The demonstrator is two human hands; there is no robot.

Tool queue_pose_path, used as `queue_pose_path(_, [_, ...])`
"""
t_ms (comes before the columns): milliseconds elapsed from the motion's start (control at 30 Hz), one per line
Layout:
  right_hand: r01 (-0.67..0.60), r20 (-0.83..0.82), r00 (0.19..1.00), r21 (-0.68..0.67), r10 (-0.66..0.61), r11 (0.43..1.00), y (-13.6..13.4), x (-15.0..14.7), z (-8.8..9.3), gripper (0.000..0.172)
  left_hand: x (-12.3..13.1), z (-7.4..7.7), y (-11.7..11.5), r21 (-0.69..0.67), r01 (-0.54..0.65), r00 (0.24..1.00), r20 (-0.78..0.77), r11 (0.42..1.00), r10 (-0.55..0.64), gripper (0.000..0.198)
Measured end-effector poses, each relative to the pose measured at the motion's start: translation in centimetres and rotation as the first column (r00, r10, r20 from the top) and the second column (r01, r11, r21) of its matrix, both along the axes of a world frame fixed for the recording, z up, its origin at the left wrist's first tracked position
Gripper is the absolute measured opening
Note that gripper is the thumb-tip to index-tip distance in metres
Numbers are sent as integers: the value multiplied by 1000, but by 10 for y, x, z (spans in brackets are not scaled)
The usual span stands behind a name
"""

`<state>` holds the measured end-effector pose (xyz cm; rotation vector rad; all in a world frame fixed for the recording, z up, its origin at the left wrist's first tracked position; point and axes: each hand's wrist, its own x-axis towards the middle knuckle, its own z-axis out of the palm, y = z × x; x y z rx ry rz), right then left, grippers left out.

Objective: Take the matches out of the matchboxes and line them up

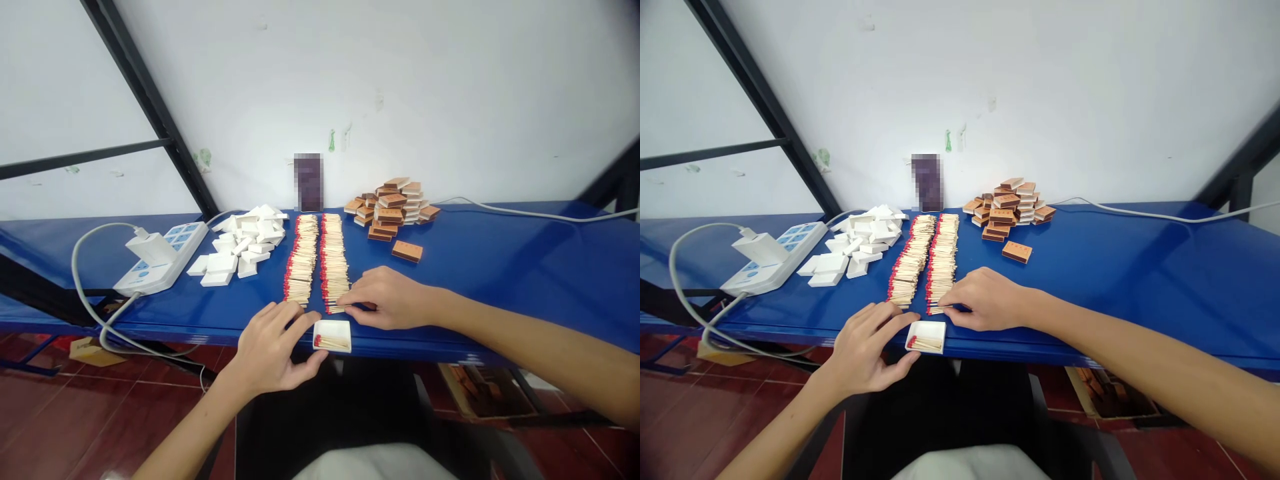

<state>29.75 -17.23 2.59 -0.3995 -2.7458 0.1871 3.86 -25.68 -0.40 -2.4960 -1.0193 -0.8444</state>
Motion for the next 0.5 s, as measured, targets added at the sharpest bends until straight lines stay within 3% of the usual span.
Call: queue_pose_path(500, [47,-49,998,-73,-51,996,-1,-1,1,17,-1,-3,1,21,12,1000,-7,1000,-12,34])
